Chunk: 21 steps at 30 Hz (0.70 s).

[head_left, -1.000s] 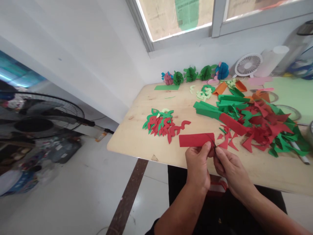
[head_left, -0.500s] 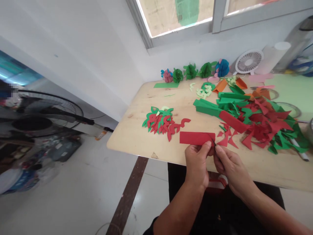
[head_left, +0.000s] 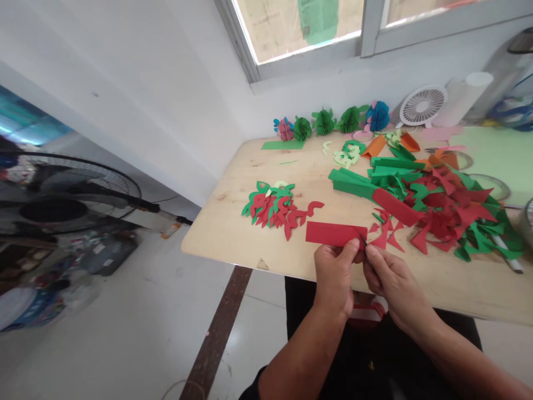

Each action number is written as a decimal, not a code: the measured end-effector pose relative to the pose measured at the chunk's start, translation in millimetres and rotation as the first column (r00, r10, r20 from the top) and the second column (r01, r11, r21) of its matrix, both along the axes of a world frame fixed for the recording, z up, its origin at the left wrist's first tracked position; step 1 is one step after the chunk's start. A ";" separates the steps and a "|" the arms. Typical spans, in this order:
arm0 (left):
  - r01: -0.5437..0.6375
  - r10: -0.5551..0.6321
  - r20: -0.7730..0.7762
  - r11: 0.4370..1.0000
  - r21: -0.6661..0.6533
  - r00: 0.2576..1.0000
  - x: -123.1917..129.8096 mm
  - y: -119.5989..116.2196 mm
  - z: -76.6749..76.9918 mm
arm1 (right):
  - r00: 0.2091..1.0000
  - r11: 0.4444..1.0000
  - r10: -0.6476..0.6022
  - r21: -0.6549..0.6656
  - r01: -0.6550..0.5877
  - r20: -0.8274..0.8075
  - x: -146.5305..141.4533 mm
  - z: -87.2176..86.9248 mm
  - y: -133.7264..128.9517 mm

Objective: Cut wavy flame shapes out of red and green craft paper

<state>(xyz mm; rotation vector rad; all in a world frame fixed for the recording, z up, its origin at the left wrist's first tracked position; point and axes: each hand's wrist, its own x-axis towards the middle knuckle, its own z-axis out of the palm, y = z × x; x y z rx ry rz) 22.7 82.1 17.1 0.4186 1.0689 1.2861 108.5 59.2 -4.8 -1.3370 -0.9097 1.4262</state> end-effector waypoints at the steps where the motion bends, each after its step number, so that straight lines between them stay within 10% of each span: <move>1: 0.000 0.000 0.004 1.000 0.001 1.000 0.2 0.0 0.4 | 1.000 1.000 0.001 0.001 -0.001 -0.002 0.2 -0.7 0.0; 21: 0.035 -0.035 -0.015 0.999 -0.003 0.999 0.3 -2.0 -4.5 | 0.998 1.000 -0.003 0.004 0.003 0.059 0.6 -2.0 -1.6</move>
